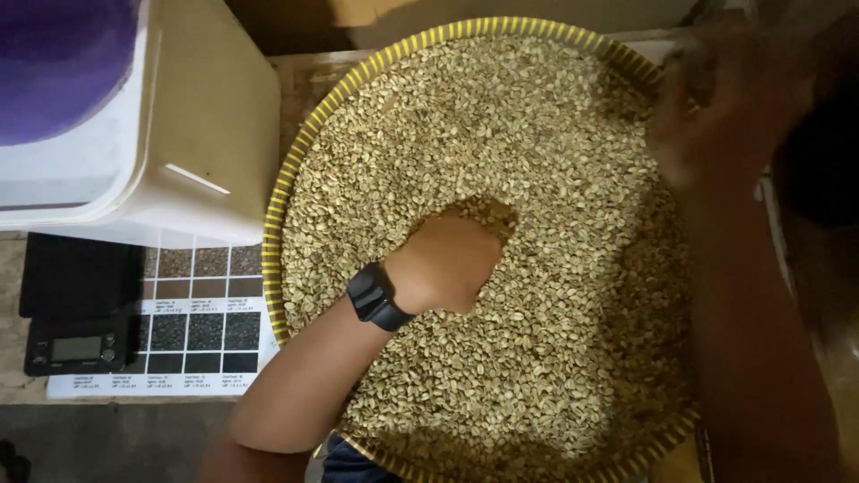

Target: Manually sorting green coffee beans in a large circular tray to remove defects.

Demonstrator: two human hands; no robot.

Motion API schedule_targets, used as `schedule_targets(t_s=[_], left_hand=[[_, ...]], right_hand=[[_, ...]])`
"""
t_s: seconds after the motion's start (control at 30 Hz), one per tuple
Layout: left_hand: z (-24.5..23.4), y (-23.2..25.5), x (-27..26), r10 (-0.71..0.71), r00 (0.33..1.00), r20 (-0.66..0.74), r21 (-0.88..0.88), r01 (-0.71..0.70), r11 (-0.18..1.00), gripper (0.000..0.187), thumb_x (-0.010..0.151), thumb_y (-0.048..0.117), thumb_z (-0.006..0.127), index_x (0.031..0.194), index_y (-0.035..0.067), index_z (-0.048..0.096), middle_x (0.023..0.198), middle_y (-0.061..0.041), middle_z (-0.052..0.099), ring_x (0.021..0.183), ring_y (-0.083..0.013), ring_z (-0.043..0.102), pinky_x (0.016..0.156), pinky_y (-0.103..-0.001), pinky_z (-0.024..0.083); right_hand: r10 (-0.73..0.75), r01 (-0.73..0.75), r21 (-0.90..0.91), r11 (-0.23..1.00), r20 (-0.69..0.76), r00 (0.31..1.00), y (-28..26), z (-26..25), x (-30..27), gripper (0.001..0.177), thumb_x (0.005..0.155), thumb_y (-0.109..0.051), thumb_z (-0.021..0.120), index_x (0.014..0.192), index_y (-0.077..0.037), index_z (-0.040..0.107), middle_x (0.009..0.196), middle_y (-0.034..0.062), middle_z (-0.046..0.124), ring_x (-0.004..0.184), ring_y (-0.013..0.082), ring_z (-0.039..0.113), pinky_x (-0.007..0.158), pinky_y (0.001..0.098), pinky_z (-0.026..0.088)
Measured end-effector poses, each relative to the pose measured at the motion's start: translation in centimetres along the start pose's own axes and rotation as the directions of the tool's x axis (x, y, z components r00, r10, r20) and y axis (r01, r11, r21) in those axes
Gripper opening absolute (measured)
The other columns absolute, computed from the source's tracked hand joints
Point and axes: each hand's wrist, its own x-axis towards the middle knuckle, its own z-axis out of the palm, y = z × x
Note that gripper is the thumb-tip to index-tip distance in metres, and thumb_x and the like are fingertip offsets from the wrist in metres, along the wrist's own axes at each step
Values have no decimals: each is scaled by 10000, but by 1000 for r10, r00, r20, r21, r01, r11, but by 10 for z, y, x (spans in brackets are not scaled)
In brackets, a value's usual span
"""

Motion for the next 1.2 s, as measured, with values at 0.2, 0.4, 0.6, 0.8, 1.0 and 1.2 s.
schedule_targets(t_s=[0.2,0.4,0.6,0.8,1.0,1.2], left_hand=[[-16,5,-2,-75,986,147,-114,92,989,186,691,-39,674,871,-9,709,724,-131,690,597,-312,630,638,-383,566],[-18,-11,1,81,992,100,-255,-53,965,116,773,-60,675,831,-138,736,725,-271,709,592,-387,711,558,-497,602],[-23,-9,-5,105,990,91,-173,-88,981,126,792,-83,653,873,-129,738,739,-247,719,641,-394,731,589,-513,608],[-9,-11,-3,117,993,24,-128,-113,985,110,783,-115,636,860,-122,714,709,-236,698,601,-381,713,566,-505,600],[-8,-9,-3,64,997,39,-209,-55,976,182,738,-96,687,914,-124,725,783,-276,718,702,-435,730,646,-550,605],[-33,-24,-6,-22,998,-56,-402,-2,916,146,787,11,723,909,-2,802,848,-216,771,784,-398,762,749,-510,608]], right_hand=[[-139,124,301,945,29,990,-39,0,11,463,951,195,873,1336,55,657,1033,160,562,986,328,521,881,445,459],[-133,74,265,962,212,968,-52,40,-22,296,950,-115,822,1215,-55,706,880,69,587,848,273,635,749,380,530],[-230,92,423,901,288,929,-70,28,-13,230,973,-71,769,1180,14,717,902,127,627,843,322,665,736,397,555],[-266,137,390,910,297,917,-71,33,-19,210,981,-142,741,1162,-35,745,895,79,617,863,287,662,754,366,559],[-268,54,509,859,358,895,-79,28,-14,178,999,-97,712,1132,18,739,868,112,606,827,329,653,738,409,569],[-191,-206,706,677,439,878,-86,25,-13,59,955,13,720,995,40,753,690,151,604,681,386,640,597,435,508]])
